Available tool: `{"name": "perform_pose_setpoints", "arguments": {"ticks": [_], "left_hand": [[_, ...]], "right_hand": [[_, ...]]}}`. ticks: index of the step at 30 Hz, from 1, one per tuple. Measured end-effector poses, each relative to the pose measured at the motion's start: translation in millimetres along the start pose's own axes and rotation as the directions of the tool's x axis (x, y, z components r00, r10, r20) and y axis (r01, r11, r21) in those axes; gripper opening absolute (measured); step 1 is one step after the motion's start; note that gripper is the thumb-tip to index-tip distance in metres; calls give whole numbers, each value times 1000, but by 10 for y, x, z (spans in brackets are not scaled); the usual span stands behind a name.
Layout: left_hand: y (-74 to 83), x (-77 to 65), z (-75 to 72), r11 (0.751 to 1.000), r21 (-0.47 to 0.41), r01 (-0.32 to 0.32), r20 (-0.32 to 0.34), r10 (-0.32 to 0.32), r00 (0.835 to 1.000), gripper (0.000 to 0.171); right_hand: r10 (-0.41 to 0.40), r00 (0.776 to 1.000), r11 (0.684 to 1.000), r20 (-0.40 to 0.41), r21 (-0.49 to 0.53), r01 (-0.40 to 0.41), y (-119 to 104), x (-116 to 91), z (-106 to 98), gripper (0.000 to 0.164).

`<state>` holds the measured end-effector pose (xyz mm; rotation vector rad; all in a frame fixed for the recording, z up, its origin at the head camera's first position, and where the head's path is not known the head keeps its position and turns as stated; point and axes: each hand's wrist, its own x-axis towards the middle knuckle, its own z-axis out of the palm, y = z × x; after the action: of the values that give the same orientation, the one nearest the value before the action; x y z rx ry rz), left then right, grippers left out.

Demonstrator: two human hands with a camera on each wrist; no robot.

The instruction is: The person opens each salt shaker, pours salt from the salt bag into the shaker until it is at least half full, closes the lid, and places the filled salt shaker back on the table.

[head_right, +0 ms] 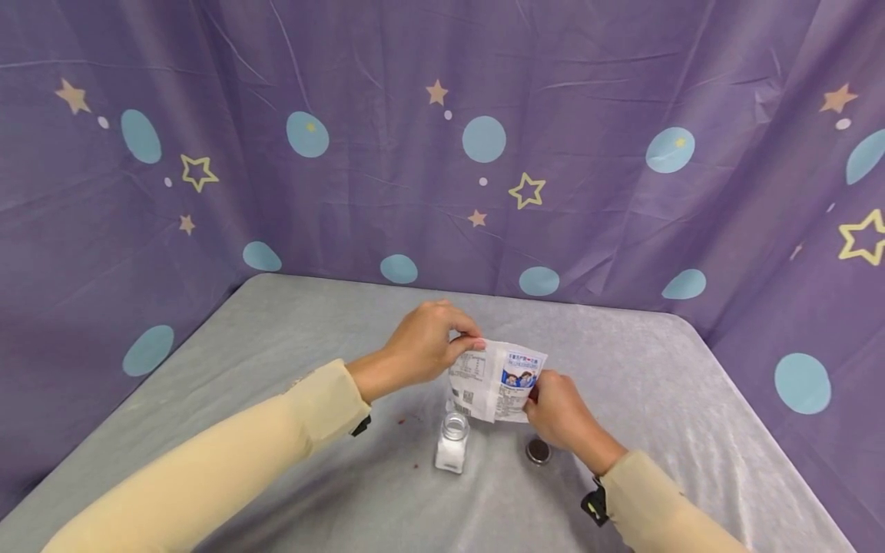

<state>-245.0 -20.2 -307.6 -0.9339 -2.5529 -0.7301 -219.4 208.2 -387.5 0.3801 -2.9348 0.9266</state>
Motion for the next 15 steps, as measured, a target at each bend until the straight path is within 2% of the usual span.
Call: {"name": "perform_pose_setpoints", "arguments": {"ticks": [6, 15], "left_hand": [[-14, 22, 20, 1000, 9, -11, -5, 11, 1000, 8], [-22, 72, 61, 999, 35, -22, 6, 22, 1000, 9]], "right_hand": [[-10, 1000, 1000, -14, -6, 9, 22, 48, 22, 23], [-24, 999, 998, -45, -55, 22, 59, 110, 24, 22]]}}
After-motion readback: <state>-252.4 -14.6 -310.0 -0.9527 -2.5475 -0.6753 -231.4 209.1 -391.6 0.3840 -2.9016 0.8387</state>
